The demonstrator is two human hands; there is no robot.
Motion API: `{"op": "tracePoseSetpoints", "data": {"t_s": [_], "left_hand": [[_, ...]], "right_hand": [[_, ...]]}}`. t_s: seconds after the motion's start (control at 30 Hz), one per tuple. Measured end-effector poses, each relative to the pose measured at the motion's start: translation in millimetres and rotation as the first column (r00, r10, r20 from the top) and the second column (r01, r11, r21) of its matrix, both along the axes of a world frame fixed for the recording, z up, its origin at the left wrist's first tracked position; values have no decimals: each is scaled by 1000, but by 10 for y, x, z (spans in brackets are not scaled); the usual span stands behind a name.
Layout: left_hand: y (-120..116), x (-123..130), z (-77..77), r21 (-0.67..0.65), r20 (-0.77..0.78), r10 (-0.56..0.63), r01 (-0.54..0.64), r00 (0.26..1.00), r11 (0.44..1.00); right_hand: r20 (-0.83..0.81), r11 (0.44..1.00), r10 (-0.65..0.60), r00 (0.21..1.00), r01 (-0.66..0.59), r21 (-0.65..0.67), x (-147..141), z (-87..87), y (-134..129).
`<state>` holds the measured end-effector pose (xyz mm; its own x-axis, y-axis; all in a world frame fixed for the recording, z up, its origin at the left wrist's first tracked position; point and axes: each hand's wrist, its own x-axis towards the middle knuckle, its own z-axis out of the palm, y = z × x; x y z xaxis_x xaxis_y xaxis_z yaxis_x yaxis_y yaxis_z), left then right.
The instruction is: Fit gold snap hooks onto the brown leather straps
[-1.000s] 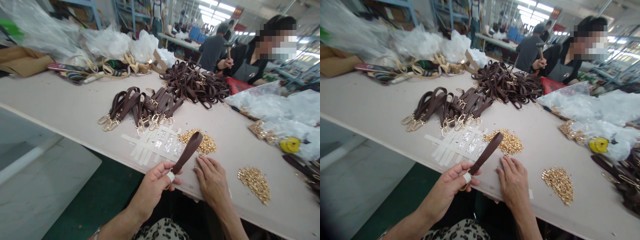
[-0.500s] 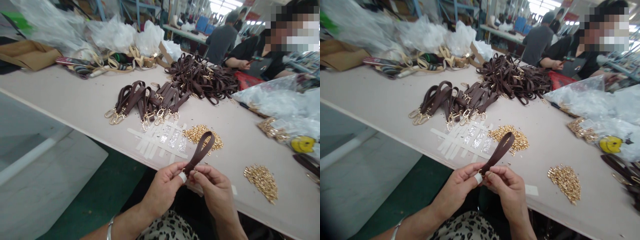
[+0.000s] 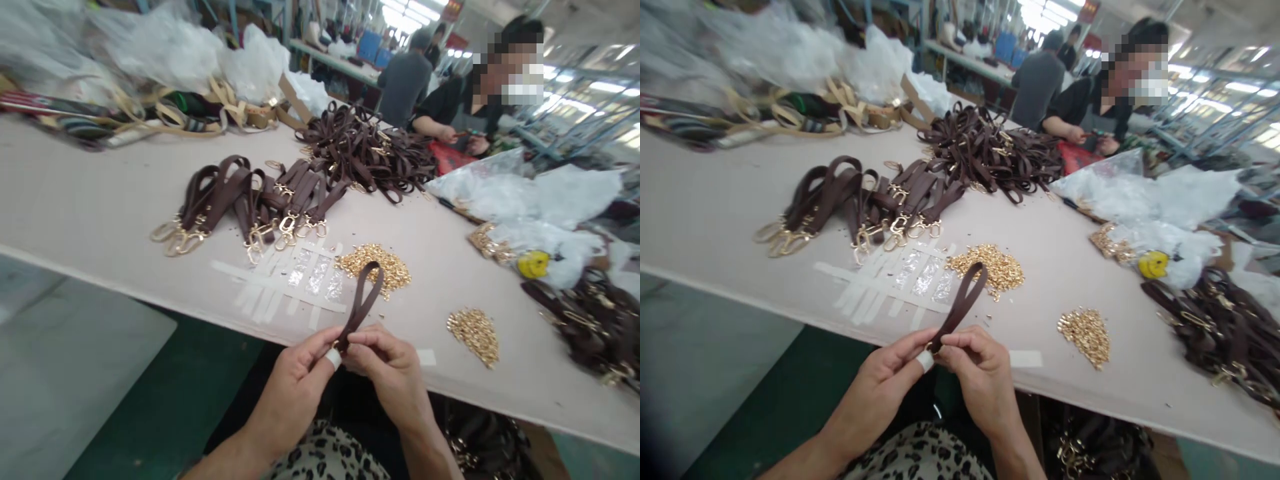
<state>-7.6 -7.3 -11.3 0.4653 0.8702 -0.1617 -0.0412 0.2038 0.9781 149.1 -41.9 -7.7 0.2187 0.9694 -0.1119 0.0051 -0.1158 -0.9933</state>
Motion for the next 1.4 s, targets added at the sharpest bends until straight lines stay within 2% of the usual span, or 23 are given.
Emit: {"op": "tracePoseSetpoints", "data": {"t_s": [0.1,0.2,0.43,0.5,0.53,0.6,0.63,0.7,0.73,0.77,0.8,0.87,0.93,1.0,1.07,1.13,1.23,1.3,1.37,1.4], "left_hand": [[-10,-40,-122,199,-181,36,1,983,980],[-17,-51,-188,349,-222,63,19,973,937],[-54,-20,-134,464,-210,-13,112,978,879],[-65,4,-116,412,-190,-53,129,980,902],[-69,23,-101,346,-171,-79,135,982,928],[-76,72,-61,118,-80,-117,126,990,985],[-76,99,-37,-27,-11,-127,126,992,992],[-73,147,9,-308,140,-115,153,983,939],[-71,162,26,-420,203,-96,175,974,890],[-69,171,39,-505,247,-72,192,966,842],[-69,174,46,-565,270,-52,202,961,800],[-75,167,45,-628,274,-17,192,962,755],[-87,157,29,-627,261,-9,176,965,759],[-101,158,2,-616,268,-12,181,963,767],[-110,172,-31,-610,273,-4,176,962,772],[-113,188,-65,-595,237,16,132,971,793],[-115,190,-104,-513,97,10,42,995,857],[-124,177,-115,-375,-37,-16,1,999,927],[-138,161,-118,-130,-198,-16,-10,980,991],[-144,154,-119,20,-277,-5,11,961,1000]], "right_hand": [[-61,999,-27,998,28,18,-18,-16,-16],[-114,995,-96,989,98,11,-31,-22,-61],[-165,977,-208,964,212,5,-17,-82,-179],[-193,976,-209,959,216,17,-15,-83,-201],[-197,979,-196,961,204,21,-11,-69,-212],[-140,986,-157,978,162,25,24,-16,-242],[-77,992,-123,989,125,27,69,16,-259],[125,997,-68,990,63,43,246,64,-297],[263,996,-71,962,56,63,385,73,-315],[435,994,-95,895,60,93,556,68,-331],[606,989,-136,783,70,131,753,51,-345],[857,977,-211,470,77,198,1179,-11,-364],[940,981,-195,280,43,191,1564,-81,-371],[966,990,-137,218,-7,142,1833,-133,-365],[984,993,-81,160,-68,93,1968,-159,-353],[992,991,-41,118,-118,55,2011,-166,-341],[995,986,-18,96,-163,34,2036,-172,-332],[997,985,-27,76,-170,39,2083,-193,-326],[998,986,-38,46,-161,45,2153,-226,-315],[999,987,-40,30,-153,44,2188,-243,-308]]}}
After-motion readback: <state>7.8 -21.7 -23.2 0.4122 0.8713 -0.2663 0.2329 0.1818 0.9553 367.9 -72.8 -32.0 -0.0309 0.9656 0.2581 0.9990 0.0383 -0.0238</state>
